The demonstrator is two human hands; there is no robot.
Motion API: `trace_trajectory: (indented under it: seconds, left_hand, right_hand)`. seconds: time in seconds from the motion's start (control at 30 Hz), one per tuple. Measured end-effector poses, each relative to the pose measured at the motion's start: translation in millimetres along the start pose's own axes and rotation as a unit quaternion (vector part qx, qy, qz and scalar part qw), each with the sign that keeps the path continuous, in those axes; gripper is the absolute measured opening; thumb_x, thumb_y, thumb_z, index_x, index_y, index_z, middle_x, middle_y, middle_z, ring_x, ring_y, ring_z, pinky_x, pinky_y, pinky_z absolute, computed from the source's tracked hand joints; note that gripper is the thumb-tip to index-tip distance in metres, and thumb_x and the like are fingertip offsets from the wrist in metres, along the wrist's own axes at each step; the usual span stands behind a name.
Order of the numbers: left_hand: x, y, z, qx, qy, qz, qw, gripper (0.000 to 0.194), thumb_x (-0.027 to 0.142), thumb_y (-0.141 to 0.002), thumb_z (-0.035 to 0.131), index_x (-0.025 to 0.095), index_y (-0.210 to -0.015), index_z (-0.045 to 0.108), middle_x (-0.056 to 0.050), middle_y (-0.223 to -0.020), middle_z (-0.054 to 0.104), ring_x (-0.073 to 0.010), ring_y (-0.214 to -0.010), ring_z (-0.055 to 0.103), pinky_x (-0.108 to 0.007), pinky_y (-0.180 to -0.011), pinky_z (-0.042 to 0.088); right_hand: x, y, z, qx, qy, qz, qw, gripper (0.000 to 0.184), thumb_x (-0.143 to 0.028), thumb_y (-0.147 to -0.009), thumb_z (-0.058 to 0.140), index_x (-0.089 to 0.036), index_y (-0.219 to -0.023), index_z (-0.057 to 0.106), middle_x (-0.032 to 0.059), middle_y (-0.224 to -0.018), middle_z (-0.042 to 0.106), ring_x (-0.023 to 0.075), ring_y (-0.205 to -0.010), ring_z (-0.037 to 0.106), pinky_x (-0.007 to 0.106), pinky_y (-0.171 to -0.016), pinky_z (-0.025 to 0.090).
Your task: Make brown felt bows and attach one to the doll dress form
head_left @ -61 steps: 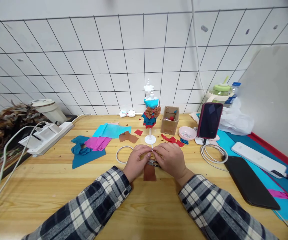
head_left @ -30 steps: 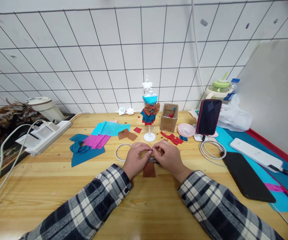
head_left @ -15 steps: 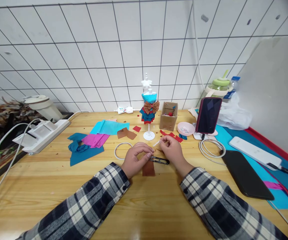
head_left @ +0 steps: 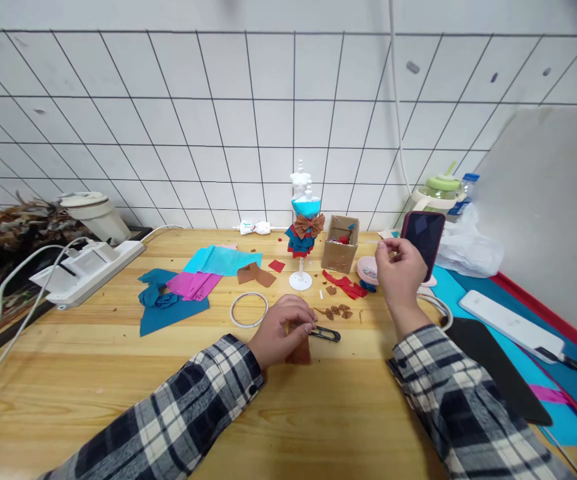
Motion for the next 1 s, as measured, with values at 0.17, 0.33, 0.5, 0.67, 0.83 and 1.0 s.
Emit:
trace_trajectory:
  seconds: [0.17, 0.33, 0.5, 0.67, 0.83, 1.0]
  left_hand:
    - [4.4, -2.9, 5.6, -0.003, -0.009, 0.011, 1.000, 0.011, 0.021, -0.083, 0.060, 0.018, -0.075, 0.067, -0.006, -0.082, 0.072, -0.0202, -0.093, 0.059, -0.040, -0.092, 0.044]
    - [7.2, -5.7, 8.9, -0.025, -0.004, 0.031, 0.999, 0.011, 0.020, -0.084, 0.058, 0.018, -0.075, 0.065, -0.006, -0.081, 0.072, -0.0177, -0.082, 0.062, -0.042, -0.093, 0.043]
    - [6.9, -6.8, 7.7, -0.027, -0.006, 0.028, 0.999, 0.011, 0.020, -0.084, 0.058, 0.018, -0.076, 0.066, -0.005, -0.082, 0.072, -0.0181, -0.084, 0.062, -0.042, -0.094, 0.042]
    - [6.1, -6.7, 6.1, -0.023, -0.017, 0.017, 0.999, 0.012, 0.022, -0.084, 0.058, 0.019, -0.076, 0.066, -0.005, -0.083, 0.073, -0.0198, -0.090, 0.062, -0.043, -0.095, 0.041]
    - [2.6, -5.6, 4.8, -0.019, -0.023, 0.015, 0.999, 0.014, 0.024, -0.085, 0.058, 0.019, -0.075, 0.067, -0.006, -0.084, 0.073, -0.0204, -0.089, 0.061, -0.044, -0.095, 0.041]
    - [0.4, -4.9, 1.3, -0.007, -0.029, 0.005, 1.000, 0.015, 0.028, -0.085, 0.059, 0.020, -0.076, 0.068, -0.007, -0.084, 0.073, -0.0232, -0.097, 0.058, -0.044, -0.093, 0.042]
  right_hand:
    - [11.5, -13.4, 21.4, 0.023, 0.012, -0.025, 0.999, 0.016, -0.030, -0.082, 0.055, -0.018, -0.081, 0.066, 0.0009, -0.073, 0.063, 0.0154, -0.065, 0.054, 0.027, -0.065, 0.040]
    - [17.6, -7.9, 49.1, 0.001, -0.002, -0.045, 0.999, 0.016, -0.030, -0.082, 0.058, -0.018, -0.084, 0.068, 0.0012, -0.072, 0.062, 0.0170, -0.073, 0.058, 0.028, -0.070, 0.041]
    - [21.1, -5.7, 55.1, -0.049, 0.011, -0.056, 0.997, 0.016, -0.030, -0.081, 0.061, -0.020, -0.090, 0.070, 0.0016, -0.076, 0.064, 0.0179, -0.075, 0.058, 0.029, -0.070, 0.039]
    - [25.2, -1.3, 53.7, -0.073, 0.018, -0.064, 0.995, 0.021, -0.032, -0.085, 0.054, -0.020, -0.090, 0.071, 0.0043, -0.084, 0.067, 0.0184, -0.076, 0.058, 0.029, -0.069, 0.039]
    - [22.9, 7.5, 52.7, -0.123, 0.054, -0.091, 0.987, 0.030, -0.024, -0.087, 0.046, -0.023, -0.105, 0.070, 0.0054, -0.098, 0.068, 0.0193, -0.084, 0.059, 0.029, -0.068, 0.040]
    - [24.2, 11.1, 50.0, -0.129, 0.086, -0.080, 0.985, 0.048, -0.022, -0.082, 0.048, -0.024, -0.130, 0.057, 0.0051, -0.097, 0.067, 0.0194, -0.078, 0.058, 0.029, -0.064, 0.040]
Point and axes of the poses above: each hand's wrist, its own y-axis away from the middle knuckle, its own z-axis out of the palm, x = y × z, the point moved 3 cm from there along -y, towards the middle knuckle
